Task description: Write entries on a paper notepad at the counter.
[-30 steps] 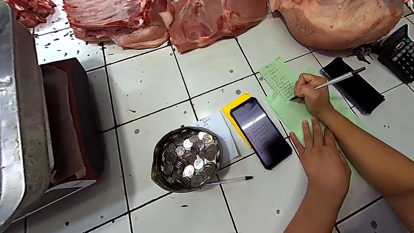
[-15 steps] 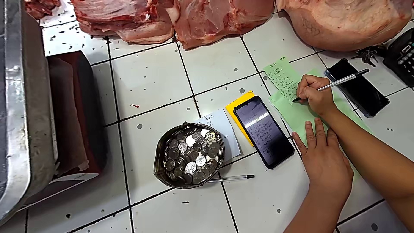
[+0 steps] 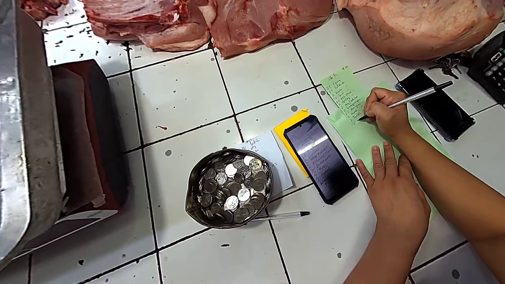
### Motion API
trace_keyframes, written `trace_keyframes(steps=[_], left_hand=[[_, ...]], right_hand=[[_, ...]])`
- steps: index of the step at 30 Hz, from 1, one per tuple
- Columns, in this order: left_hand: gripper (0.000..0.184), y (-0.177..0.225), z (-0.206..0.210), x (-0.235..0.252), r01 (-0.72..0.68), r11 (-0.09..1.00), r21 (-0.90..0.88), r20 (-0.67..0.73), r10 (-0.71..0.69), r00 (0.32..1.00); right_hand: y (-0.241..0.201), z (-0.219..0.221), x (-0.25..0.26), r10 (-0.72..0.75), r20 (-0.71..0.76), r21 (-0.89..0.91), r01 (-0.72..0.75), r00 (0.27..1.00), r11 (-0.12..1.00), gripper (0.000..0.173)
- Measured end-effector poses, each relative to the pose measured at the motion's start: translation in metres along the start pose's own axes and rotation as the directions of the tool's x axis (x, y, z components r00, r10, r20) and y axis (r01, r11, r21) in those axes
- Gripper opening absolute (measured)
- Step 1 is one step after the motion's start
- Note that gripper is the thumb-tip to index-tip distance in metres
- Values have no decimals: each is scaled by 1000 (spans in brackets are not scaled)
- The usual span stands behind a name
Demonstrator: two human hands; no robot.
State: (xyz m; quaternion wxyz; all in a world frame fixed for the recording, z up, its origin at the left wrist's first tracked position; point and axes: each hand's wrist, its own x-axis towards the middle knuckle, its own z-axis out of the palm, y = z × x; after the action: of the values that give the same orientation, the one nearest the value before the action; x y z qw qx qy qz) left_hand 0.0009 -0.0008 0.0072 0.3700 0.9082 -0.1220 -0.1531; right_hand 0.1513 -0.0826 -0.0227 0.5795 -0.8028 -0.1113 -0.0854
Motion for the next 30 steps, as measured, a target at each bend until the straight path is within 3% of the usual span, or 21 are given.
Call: trace_keyframes(steps=[30], left_hand=[[57,0,-2,0,6,1000,-7,13,-5,1000]], right_hand=[[1,0,3,-14,-92,-41,11,996,999,28]])
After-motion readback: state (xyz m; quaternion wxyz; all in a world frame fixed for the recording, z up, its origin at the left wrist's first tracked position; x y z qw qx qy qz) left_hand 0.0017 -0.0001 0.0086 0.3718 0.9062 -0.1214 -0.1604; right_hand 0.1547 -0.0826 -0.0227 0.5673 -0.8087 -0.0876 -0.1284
